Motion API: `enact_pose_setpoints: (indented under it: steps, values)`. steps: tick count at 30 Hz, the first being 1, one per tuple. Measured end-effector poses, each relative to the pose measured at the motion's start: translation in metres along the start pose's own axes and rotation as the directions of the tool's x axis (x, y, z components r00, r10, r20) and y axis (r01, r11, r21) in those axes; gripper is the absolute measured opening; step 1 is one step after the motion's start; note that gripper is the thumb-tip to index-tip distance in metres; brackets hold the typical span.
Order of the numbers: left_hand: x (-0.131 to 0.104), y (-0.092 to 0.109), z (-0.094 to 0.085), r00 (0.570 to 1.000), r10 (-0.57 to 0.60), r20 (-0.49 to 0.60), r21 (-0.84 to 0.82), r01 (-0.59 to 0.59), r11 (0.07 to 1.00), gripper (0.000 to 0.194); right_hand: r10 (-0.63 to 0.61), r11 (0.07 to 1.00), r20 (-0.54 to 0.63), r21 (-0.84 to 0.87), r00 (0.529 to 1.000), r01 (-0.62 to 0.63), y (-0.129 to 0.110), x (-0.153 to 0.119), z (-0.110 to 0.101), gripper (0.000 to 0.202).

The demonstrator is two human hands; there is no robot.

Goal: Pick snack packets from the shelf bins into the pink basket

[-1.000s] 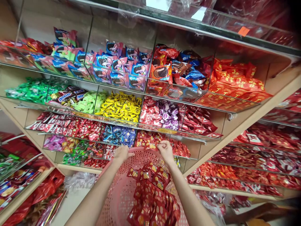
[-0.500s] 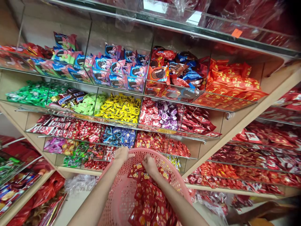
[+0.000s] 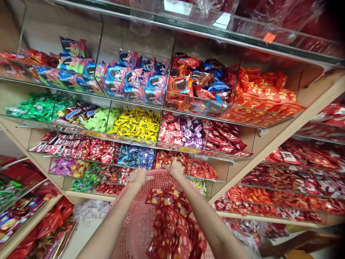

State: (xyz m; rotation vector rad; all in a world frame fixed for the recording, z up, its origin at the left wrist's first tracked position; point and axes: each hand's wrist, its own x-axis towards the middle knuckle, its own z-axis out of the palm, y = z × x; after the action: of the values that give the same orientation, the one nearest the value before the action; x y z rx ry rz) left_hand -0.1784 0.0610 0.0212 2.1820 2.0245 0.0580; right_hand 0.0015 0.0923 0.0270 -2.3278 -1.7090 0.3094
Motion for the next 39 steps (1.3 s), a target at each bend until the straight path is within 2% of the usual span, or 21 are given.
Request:
enact_pose_setpoints:
  steps: [2, 5, 10, 15, 17, 19, 21, 22, 24, 26, 28, 32, 34, 37, 39]
  values:
    - [-0.001, 0.001, -0.002, 1.0, -0.008, 0.012, 0.003, 0.008, 1.0, 0.066, 0.023, 0.999, 0.045, -0.024, 0.999, -0.022, -0.005, 0.005, 0.001, 0.062]
    - [-0.004, 0.003, -0.005, 0.999, -0.022, 0.025, 0.003, 0.022, 1.0, 0.066, 0.021, 1.0, 0.029, 0.004, 0.999, -0.021, -0.006, 0.007, 0.004, 0.06]
    - [-0.004, 0.003, -0.004, 1.0, -0.017, 0.016, 0.005, 0.017, 1.0, 0.065, -0.002, 0.975, -0.037, 0.22, 0.999, 0.01, 0.008, 0.009, 0.006, 0.041]
    - [-0.002, 0.002, -0.001, 1.0, -0.022, 0.003, 0.008, 0.022, 1.0, 0.064, 0.021, 0.884, -0.126, 0.465, 0.992, 0.04, 0.022, 0.019, -0.001, 0.037]
    - [-0.002, 0.002, -0.001, 1.0, -0.023, 0.0, 0.008, 0.023, 1.0, 0.065, 0.008, 0.834, -0.192, 0.543, 0.981, 0.1, 0.024, 0.015, -0.009, 0.037]
    - [-0.002, 0.002, -0.001, 1.0, -0.024, 0.003, 0.008, 0.024, 1.0, 0.065, -0.089, 0.789, -0.274, 0.568, 0.958, 0.236, 0.024, 0.002, -0.017, 0.038]
    - [-0.002, 0.002, -0.001, 1.0, -0.021, 0.009, 0.005, 0.021, 1.0, 0.065, -0.304, 0.744, -0.322, 0.507, 0.897, 0.434, 0.025, -0.019, -0.022, 0.036]
    - [-0.002, 0.002, -0.001, 1.0, -0.023, 0.011, 0.004, 0.023, 1.0, 0.064, -0.442, 0.718, -0.305, 0.444, 0.843, 0.537, 0.026, -0.031, -0.024, 0.034]
    - [-0.002, 0.002, 0.0, 1.0, -0.026, 0.006, 0.004, 0.026, 1.0, 0.062, -0.66, 0.667, -0.187, 0.3, 0.728, 0.682, 0.029, -0.053, -0.022, 0.029]
    - [-0.002, 0.002, 0.002, 1.0, -0.025, -0.007, 0.012, 0.025, 1.0, 0.06, -0.769, 0.625, -0.033, 0.169, 0.639, 0.762, 0.031, -0.069, -0.016, 0.025]
    - [-0.002, 0.002, 0.003, 1.0, -0.013, -0.022, 0.025, 0.013, 1.0, 0.061, -0.804, 0.594, 0.083, 0.053, 0.589, 0.803, 0.033, -0.076, -0.007, 0.024]
    - [-0.003, 0.003, 0.001, 1.0, -0.004, -0.015, 0.03, 0.004, 1.0, 0.064, -0.825, 0.528, 0.143, -0.149, 0.547, 0.836, 0.03, -0.076, 0.013, 0.024]
    - [-0.004, 0.003, -0.002, 1.0, -0.007, 0.003, 0.018, 0.007, 1.0, 0.064, -0.827, 0.51, 0.147, -0.212, 0.543, 0.834, 0.03, -0.074, 0.022, 0.021]
    - [-0.005, 0.004, -0.005, 1.0, -0.011, 0.017, 0.007, 0.011, 1.0, 0.064, -0.812, 0.521, 0.164, -0.227, 0.56, 0.823, 0.033, -0.073, 0.03, 0.019]
    - [-0.006, 0.004, -0.005, 1.0, -0.013, 0.021, 0.006, 0.013, 1.0, 0.064, -0.812, 0.533, 0.169, -0.177, 0.559, 0.827, 0.037, -0.073, 0.029, 0.019]
